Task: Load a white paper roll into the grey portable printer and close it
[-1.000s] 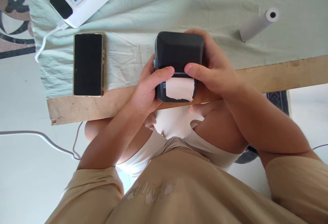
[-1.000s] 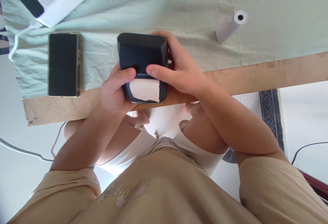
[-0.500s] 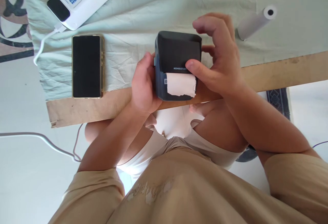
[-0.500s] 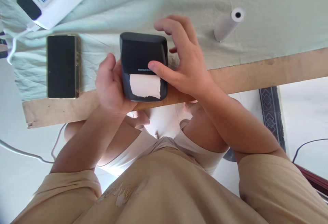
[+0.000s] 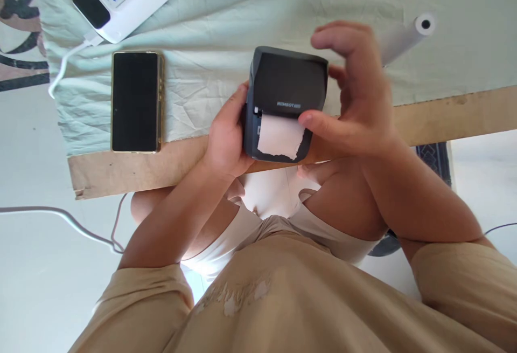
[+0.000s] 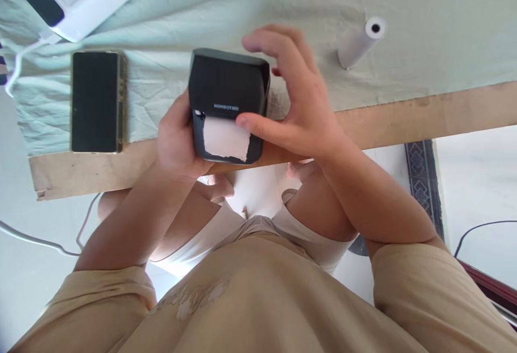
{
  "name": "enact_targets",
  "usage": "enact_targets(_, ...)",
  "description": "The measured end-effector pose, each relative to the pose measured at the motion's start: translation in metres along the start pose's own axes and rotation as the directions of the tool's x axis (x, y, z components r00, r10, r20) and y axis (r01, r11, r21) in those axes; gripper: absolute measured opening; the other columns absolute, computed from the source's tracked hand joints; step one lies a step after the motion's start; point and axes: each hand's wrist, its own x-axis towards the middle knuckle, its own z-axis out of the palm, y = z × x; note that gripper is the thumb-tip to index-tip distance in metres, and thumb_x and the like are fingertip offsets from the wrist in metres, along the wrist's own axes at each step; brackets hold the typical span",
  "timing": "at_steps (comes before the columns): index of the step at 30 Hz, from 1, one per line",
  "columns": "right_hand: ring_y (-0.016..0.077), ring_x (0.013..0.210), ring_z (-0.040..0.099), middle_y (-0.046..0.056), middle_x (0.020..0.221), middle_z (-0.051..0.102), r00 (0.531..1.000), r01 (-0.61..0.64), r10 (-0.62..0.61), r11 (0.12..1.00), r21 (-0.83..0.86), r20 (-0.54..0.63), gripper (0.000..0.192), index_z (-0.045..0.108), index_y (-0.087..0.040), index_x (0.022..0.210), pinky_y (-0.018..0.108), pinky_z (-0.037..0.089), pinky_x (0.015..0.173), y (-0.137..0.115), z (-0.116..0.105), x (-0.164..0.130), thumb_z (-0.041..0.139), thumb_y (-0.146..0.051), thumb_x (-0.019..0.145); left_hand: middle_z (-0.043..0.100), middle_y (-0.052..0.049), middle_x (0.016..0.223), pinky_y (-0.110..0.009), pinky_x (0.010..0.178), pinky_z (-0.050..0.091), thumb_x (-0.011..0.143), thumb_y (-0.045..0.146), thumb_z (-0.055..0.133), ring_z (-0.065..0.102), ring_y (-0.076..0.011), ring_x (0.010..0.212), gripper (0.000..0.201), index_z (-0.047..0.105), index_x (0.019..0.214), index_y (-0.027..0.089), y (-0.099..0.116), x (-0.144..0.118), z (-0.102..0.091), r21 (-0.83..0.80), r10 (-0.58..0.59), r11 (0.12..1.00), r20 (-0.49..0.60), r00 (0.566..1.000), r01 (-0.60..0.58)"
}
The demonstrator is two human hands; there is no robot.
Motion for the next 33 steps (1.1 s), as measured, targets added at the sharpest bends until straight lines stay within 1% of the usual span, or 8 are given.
enact_targets(4, 0.0094, 0.065, 0.05, 0.0, 0.1, 0.055, 0.922, -0.048, 0.05, 0.999, 0.017, -0.383, 0.025, 0.058, -0.027, 0.094, 0.032, 0.051, 0.06, -0.007, -0.001, 0.009, 0.069, -0.049, 0.094, 0.075, 0.0, 0.084, -0.024, 0.072, 0.058, 0.099, 0.029, 0.063, 0.071, -0.0141, 0.08, 0.015, 0.074, 0.097, 0.019, 0.0, -0.003, 0.0, 0.06, 0.036, 0.997, 0.085, 0.996, -0.041)
enact_targets(8, 0.0094, 0.063, 0.054, -0.002, 0.082, 0.042, 0.882, -0.013, 0.053, 0.996, 0.087, -0.469, 0.026, 0.04, -0.025, 0.078, 0.034, 0.058, 0.071, -0.005, 0.002, 0.015, 0.06, -0.025, 0.094, 0.072, 0.005, 0.081, -0.017, 0.062, 0.053, 0.096, 0.015, 0.062, 0.067, -0.0073, 0.068, 0.014, 0.071, 0.106, 0.019, 0.001, -0.005, -0.001, 0.095, 0.043, 0.994, 0.09, 0.995, -0.052)
enact_targets(14, 0.0128, 0.063, 0.059, -0.003, 0.085, 0.073, 0.997, -0.055, 0.031, 0.916, -0.398, -0.066, 0.007, 0.067, -0.027, 0.091, 0.031, 0.044, 0.06, -0.013, 0.0, 0.003, 0.065, -0.023, 0.086, 0.075, 0.001, 0.092, -0.021, 0.072, 0.056, 0.097, 0.024, 0.065, 0.073, -0.0124, 0.082, 0.017, 0.067, 0.114, 0.022, 0.004, -0.004, 0.0, 0.2, 0.023, 0.979, 0.089, 0.996, -0.04)
enact_targets(19, 0.0196, 0.076, 0.066, -0.001, 0.098, 0.078, 0.92, -0.132, 0.322, 0.792, -0.597, 0.224, 0.02, 0.072, -0.03, 0.106, 0.034, 0.038, 0.061, -0.027, -0.006, 0.005, 0.064, -0.031, 0.088, 0.071, 0.001, 0.089, -0.022, 0.066, 0.056, 0.093, 0.031, 0.071, 0.07, -0.0123, 0.073, 0.023, 0.069, 0.114, 0.023, 0.004, -0.002, -0.004, 0.242, 0.01, 0.97, 0.112, 0.994, -0.037)
enact_targets(22, 0.0156, 0.062, 0.057, -0.004, 0.083, 0.073, 0.901, -0.194, 0.348, 0.856, -0.479, 0.257, 0.025, 0.067, -0.029, 0.103, 0.032, 0.036, 0.059, -0.024, -0.01, 0.008, 0.07, -0.029, 0.079, 0.073, -0.001, 0.09, -0.022, 0.061, 0.054, 0.093, 0.031, 0.07, 0.071, -0.0142, 0.073, 0.024, 0.069, 0.116, 0.023, 0.004, -0.005, -0.002, 0.242, -0.028, 0.97, 0.097, 0.995, 0.004)
enact_targets(26, 0.0102, 0.054, 0.046, -0.004, 0.087, 0.072, 0.92, -0.337, 0.321, 0.941, 0.033, 0.225, 0.037, 0.064, -0.03, 0.103, 0.03, 0.039, 0.053, -0.016, -0.024, 0.009, 0.081, -0.037, 0.071, 0.078, -0.002, 0.098, -0.022, 0.068, 0.056, 0.095, 0.03, 0.069, 0.076, -0.0177, 0.089, 0.02, 0.07, 0.113, 0.024, 0.002, -0.007, 0.002, 0.202, 0.011, 0.979, 0.037, 0.999, -0.018)
enact_targets(30, 0.0157, 0.059, 0.049, -0.001, 0.083, 0.059, 0.917, -0.374, 0.397, 0.828, 0.418, 0.035, 0.042, 0.057, -0.032, 0.102, 0.032, 0.04, 0.048, 0.005, -0.046, 0.01, 0.073, -0.058, 0.072, 0.074, 0.001, 0.085, -0.02, 0.067, 0.054, 0.097, 0.03, 0.065, 0.071, -0.0123, 0.074, 0.011, 0.071, 0.102, 0.022, 0.001, -0.003, 0.0, 0.129, 0.044, 0.991, -0.006, 0.999, -0.042)
enact_targets(33, 0.0185, 0.065, 0.051, 0.004, 0.087, 0.054, 0.8, -0.533, 0.6, 0.724, 0.438, -0.018, 0.034, 0.051, -0.03, 0.095, 0.032, 0.036, 0.045, 0.034, -0.05, 0.008, 0.061, -0.054, 0.073, 0.074, 0.001, 0.084, -0.021, 0.066, 0.053, 0.1, 0.028, 0.06, 0.069, -0.0115, 0.071, 0.014, 0.071, 0.1, 0.02, 0.001, -0.001, -0.002, 0.094, 0.041, 0.995, 0.01, 0.999, -0.042)
